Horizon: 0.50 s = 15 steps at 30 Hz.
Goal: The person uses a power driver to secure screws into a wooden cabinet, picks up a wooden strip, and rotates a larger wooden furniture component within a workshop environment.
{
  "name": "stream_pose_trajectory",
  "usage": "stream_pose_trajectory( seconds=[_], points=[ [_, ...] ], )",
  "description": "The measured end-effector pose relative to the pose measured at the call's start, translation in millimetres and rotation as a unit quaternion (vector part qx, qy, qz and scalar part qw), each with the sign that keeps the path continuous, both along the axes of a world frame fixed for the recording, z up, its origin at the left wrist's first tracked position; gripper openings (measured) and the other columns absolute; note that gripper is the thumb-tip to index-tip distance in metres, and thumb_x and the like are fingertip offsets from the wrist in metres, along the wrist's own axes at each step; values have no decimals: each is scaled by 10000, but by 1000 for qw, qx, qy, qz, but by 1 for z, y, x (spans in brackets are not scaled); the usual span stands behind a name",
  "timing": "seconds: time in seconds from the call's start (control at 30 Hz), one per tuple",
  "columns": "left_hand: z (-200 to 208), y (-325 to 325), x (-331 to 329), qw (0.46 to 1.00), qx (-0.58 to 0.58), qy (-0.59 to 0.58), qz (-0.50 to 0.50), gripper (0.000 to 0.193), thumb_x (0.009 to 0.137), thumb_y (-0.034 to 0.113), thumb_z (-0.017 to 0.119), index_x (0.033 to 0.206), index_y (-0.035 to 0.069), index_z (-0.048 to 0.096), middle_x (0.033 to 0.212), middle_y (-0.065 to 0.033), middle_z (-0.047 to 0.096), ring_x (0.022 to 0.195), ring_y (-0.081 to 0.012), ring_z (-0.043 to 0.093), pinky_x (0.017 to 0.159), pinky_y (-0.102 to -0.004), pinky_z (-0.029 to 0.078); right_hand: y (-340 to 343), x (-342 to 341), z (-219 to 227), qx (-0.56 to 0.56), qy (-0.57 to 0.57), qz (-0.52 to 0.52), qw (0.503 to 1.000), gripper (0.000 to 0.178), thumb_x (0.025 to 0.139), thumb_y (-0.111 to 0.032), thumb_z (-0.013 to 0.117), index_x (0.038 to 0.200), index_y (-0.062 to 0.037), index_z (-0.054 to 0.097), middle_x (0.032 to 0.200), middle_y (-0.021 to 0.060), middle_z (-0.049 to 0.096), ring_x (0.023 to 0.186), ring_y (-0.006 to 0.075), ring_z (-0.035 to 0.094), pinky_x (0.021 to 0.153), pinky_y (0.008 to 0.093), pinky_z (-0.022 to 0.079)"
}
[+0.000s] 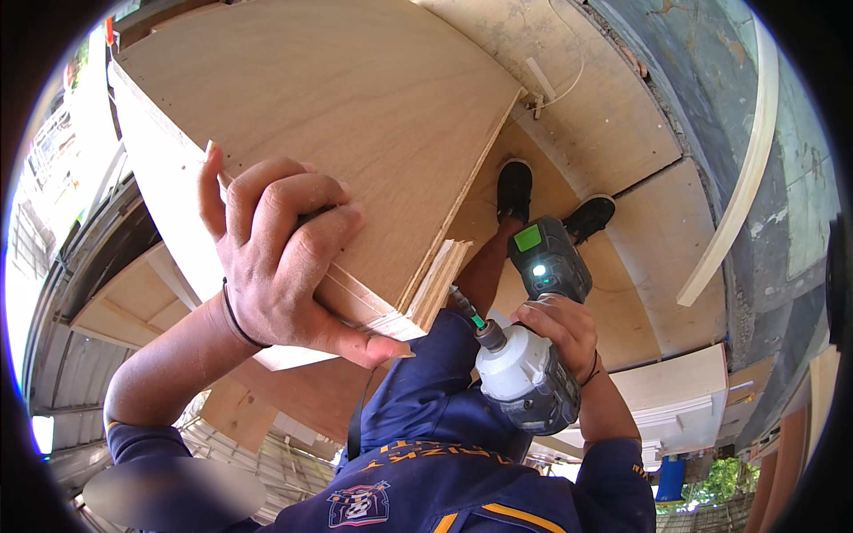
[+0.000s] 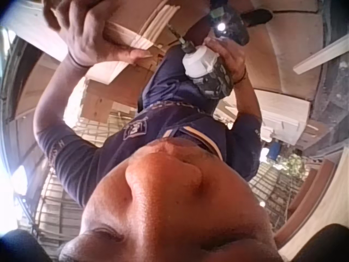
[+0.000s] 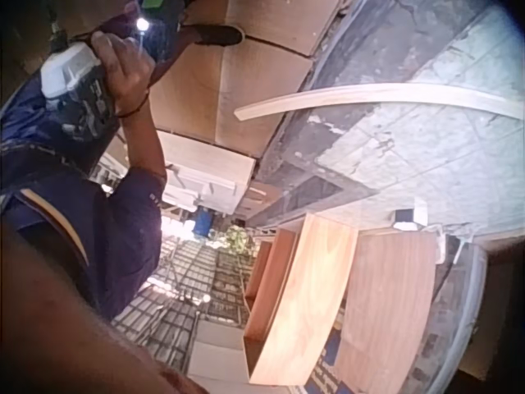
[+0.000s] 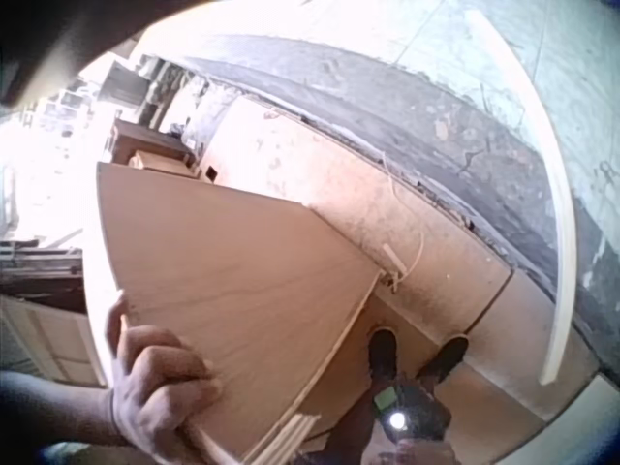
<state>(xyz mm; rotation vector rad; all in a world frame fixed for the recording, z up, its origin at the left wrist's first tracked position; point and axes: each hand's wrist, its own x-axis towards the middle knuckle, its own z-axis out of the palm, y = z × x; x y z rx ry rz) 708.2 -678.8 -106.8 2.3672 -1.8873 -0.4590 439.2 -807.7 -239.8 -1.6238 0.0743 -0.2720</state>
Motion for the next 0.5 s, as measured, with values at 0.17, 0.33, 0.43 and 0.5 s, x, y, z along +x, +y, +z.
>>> stream_pose_trajectory(
  seconds=[0.17, 0.33, 0.43, 0.5],
  points=[
    [-2, 1, -1, 1000, -5, 6, 22, 862, 625, 862, 459, 872, 47, 596, 823, -98, 561, 872, -286, 542, 1064, -554, 96, 0, 2, -2, -7, -3, 0, 1000, 437, 725, -160, 676, 1118, -10, 557, 856, 145, 657, 627, 261, 623, 555, 339, 496],
    [-1, 0, -1, 1000, -4, 8, 25, 863, 613, 862, 471, 878, 50, 594, 831, -96, 562, 875, -281, 540, 1063, -554, 98, -1, 4, -3, -1, -5, 6, 1000, 434, 733, -161, 665, 1125, -12, 556, 859, 145, 657, 627, 257, 624, 550, 338, 495],
    [-1, -1, -1, 1000, -3, 4, 16, 888, 593, 871, 483, 887, 38, 583, 840, -108, 558, 867, -297, 539, 1058, -553, 119, -1, 4, -2, -12, 2, 6, 1000, 431, 735, -158, 662, 1126, -12, 556, 863, 144, 658, 633, 257, 628, 553, 336, 499],
    [0, -2, -1, 1000, 5, -1, 2, 940, 553, 884, 509, 906, 15, 563, 852, -133, 550, 854, -326, 538, 1049, -551, 161, -1, 5, -4, -16, -7, 2, 1000, 430, 733, -161, 664, 1123, -13, 558, 867, 143, 658, 638, 256, 631, 557, 335, 502]
  ],
)
